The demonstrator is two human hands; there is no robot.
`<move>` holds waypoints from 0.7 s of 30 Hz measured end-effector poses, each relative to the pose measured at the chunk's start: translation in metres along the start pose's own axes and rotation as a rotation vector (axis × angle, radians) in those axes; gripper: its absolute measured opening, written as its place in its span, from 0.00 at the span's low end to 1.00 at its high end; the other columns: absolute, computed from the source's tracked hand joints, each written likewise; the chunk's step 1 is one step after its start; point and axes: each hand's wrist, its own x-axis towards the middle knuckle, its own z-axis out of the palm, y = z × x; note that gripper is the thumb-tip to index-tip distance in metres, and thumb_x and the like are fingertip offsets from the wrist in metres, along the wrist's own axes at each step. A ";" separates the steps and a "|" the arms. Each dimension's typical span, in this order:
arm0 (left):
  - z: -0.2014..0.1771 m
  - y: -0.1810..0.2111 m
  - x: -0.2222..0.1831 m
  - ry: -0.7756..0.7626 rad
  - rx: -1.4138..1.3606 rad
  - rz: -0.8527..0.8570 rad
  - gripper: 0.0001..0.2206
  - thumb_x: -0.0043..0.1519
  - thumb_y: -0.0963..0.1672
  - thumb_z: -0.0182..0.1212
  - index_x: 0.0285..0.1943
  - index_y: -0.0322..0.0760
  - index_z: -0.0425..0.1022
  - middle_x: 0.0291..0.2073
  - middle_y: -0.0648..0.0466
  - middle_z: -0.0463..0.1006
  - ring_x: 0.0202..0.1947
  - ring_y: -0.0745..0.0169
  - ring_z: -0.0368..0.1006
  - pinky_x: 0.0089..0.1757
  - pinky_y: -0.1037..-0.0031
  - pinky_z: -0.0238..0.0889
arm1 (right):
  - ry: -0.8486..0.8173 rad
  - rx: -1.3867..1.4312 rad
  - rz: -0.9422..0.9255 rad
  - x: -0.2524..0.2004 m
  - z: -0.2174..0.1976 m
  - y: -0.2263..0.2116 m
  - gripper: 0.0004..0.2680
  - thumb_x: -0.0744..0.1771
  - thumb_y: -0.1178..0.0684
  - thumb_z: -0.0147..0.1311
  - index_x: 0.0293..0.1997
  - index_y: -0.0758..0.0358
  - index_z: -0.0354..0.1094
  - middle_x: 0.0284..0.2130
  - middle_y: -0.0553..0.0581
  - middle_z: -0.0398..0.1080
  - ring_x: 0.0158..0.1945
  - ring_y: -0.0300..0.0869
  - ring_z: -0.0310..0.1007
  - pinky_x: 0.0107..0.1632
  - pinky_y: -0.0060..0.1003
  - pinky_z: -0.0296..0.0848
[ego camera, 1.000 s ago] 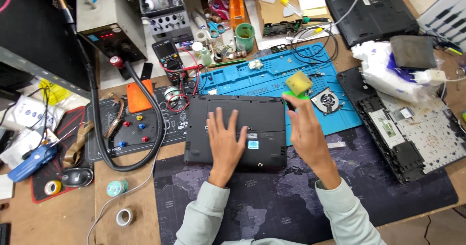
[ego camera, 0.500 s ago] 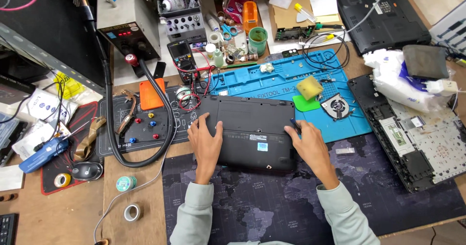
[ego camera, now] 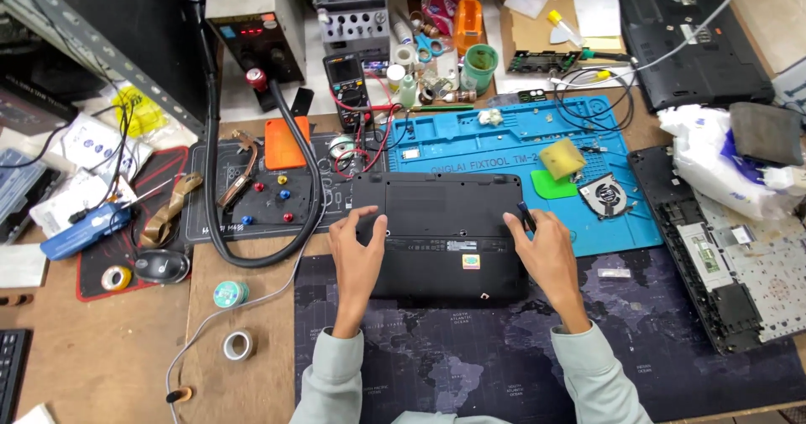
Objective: Repairing a laptop by snapping the back cover into place and securing it with screws using a screwdriver.
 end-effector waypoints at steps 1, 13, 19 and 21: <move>-0.002 -0.001 0.000 0.005 0.001 -0.008 0.11 0.61 0.50 0.64 0.51 0.53 0.78 0.47 0.47 0.71 0.54 0.43 0.66 0.57 0.60 0.55 | -0.009 -0.002 -0.003 0.001 0.002 -0.002 0.16 0.72 0.47 0.51 0.39 0.76 0.69 0.33 0.70 0.67 0.42 0.58 0.77 0.34 0.47 0.77; -0.031 -0.011 0.025 0.145 0.067 0.028 0.10 0.64 0.49 0.61 0.52 0.51 0.77 0.47 0.38 0.67 0.55 0.30 0.62 0.59 0.47 0.49 | -0.063 0.066 -0.086 0.012 0.030 -0.039 0.16 0.71 0.45 0.52 0.46 0.77 0.71 0.36 0.70 0.69 0.46 0.58 0.77 0.40 0.48 0.77; -0.029 -0.006 0.021 0.120 0.112 0.040 0.10 0.67 0.49 0.58 0.55 0.50 0.74 0.50 0.39 0.64 0.54 0.36 0.60 0.58 0.48 0.48 | -0.115 0.044 -0.109 0.023 0.031 -0.025 0.17 0.71 0.45 0.52 0.46 0.77 0.71 0.33 0.66 0.68 0.41 0.55 0.78 0.37 0.45 0.76; -0.029 -0.003 0.020 0.103 0.163 0.071 0.12 0.67 0.48 0.58 0.57 0.46 0.73 0.50 0.36 0.63 0.54 0.32 0.60 0.58 0.45 0.49 | -0.125 0.084 -0.111 0.024 0.030 -0.021 0.16 0.71 0.45 0.53 0.42 0.75 0.72 0.30 0.67 0.70 0.40 0.55 0.78 0.40 0.47 0.76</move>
